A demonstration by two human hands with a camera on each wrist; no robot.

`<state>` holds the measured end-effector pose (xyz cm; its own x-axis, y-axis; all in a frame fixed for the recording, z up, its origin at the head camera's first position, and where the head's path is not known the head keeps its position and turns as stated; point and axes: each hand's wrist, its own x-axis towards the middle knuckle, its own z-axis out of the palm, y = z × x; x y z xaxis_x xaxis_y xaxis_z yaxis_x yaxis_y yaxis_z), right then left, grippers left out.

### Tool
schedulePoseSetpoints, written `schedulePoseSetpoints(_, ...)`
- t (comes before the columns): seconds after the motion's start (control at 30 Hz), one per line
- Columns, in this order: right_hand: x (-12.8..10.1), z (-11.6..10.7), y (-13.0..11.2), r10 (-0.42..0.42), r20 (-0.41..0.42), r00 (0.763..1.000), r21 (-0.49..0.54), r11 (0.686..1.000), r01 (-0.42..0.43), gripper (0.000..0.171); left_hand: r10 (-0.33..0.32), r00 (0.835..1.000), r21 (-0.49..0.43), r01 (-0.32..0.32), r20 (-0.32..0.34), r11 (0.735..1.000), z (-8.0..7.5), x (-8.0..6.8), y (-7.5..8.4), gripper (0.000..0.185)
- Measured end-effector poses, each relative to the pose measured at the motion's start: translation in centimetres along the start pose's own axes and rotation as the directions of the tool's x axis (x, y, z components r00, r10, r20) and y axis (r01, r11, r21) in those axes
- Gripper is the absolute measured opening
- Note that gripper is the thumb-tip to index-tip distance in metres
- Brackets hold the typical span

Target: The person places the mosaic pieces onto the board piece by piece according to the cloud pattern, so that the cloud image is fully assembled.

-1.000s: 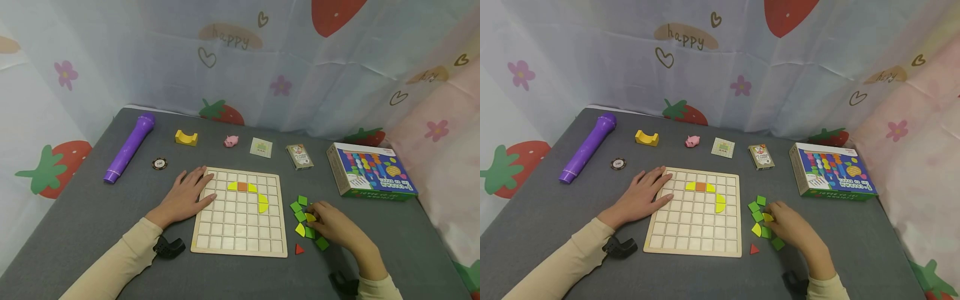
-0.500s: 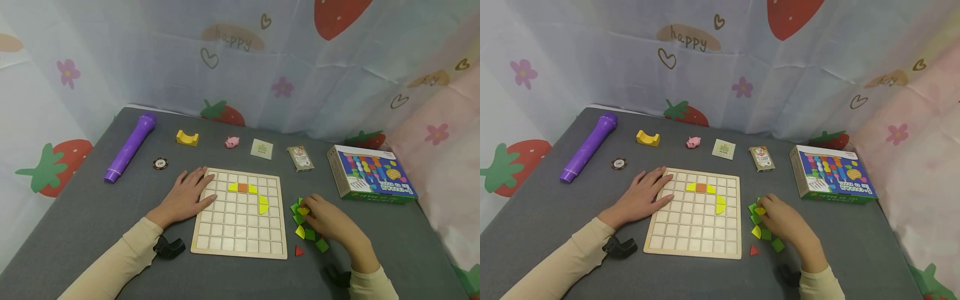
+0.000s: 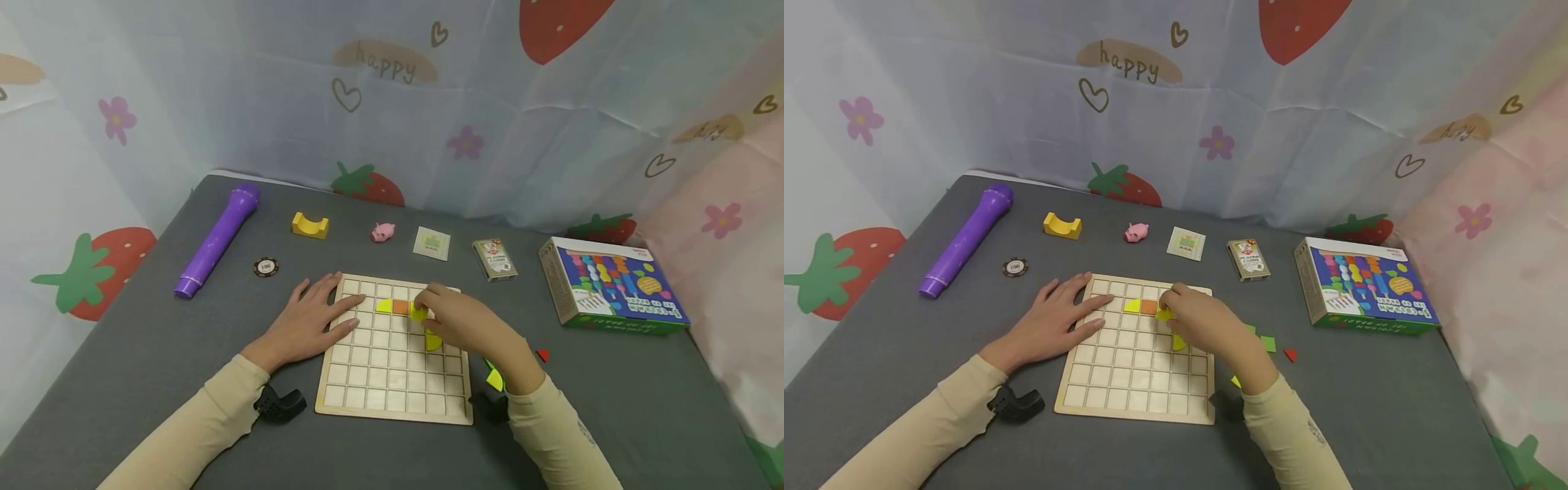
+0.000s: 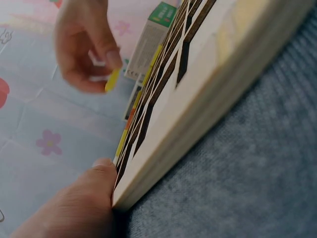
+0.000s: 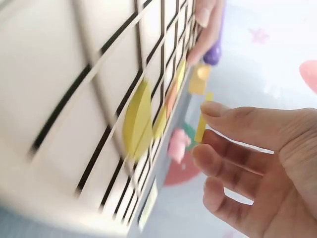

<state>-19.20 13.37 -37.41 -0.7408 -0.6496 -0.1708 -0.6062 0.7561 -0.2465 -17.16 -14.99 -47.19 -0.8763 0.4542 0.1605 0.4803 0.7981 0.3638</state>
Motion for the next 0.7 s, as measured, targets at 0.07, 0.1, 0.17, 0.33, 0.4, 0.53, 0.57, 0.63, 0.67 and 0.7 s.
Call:
schedulePoseSetpoints(0.07, 1.1, 0.1, -0.7, -0.042, 0.011, 0.999, -0.005, 0.999, 0.042, 0.027, 0.003, 1.000, -0.001, -0.003, 0.006, 1.000, -0.1, 0.0, 0.0, 0.050)
schedulePoseSetpoints(0.1, 1.6, 0.2, -1.0, -0.062, 0.019, 0.998, -0.006, 0.998, 0.062, 0.027, 0.005, 1.000, -0.003, -0.005, 0.008, 1.000, -0.1, 0.0, 0.0, 0.049)
schedulePoseSetpoints(0.17, 2.5, 0.4, -1.6, -0.100, 0.034, 0.994, -0.006, 0.995, 0.100, 0.025, 0.010, 1.000, -0.008, -0.010, 0.008, 1.000, -0.2, 0.0, 0.1, 0.049)
schedulePoseSetpoints(0.33, 3.9, 1.1, -2.6, -0.171, 0.049, 0.984, -0.045, 0.984, 0.174, 0.021, 0.035, 0.999, -0.036, -0.035, 0.009, 0.999, -0.4, 0.1, 0.1, 0.051)
schedulePoseSetpoints(0.4, 4.3, 1.2, -3.0, -0.184, 0.057, 0.981, -0.055, 0.981, 0.187, 0.019, 0.036, 0.999, -0.051, -0.035, 0.012, 0.998, -0.4, 0.1, 0.1, 0.056)
schedulePoseSetpoints(0.53, 5.0, 1.5, -3.5, -0.188, 0.079, 0.979, -0.044, 0.980, 0.192, 0.016, 0.018, 1.000, -0.063, -0.017, 0.017, 0.998, -0.4, 0.1, 0.0, 0.069)
schedulePoseSetpoints(0.57, 5.1, 1.5, -3.6, -0.188, 0.084, 0.979, -0.040, 0.981, 0.192, 0.016, 0.011, 1.000, -0.059, -0.010, 0.024, 0.998, -0.4, 0.0, -0.1, 0.072)
schedulePoseSetpoints(0.63, 5.4, 1.8, -3.8, -0.198, 0.081, 0.977, -0.051, 0.978, 0.203, 0.015, 0.004, 0.999, -0.044, -0.003, 0.036, 0.999, -0.4, 0.0, -0.1, 0.078)
schedulePoseSetpoints(0.67, 5.5, 1.9, -3.8, -0.202, 0.082, 0.976, -0.057, 0.977, 0.207, 0.016, 0.004, 0.999, -0.037, -0.003, 0.043, 0.999, -0.4, -0.1, -0.1, 0.081)
schedulePoseSetpoints(0.7, 5.6, 2.0, -3.9, -0.206, 0.079, 0.975, -0.063, 0.975, 0.211, 0.016, 0.004, 0.999, -0.032, -0.002, 0.051, 0.999, -0.4, -0.1, -0.1, 0.084)
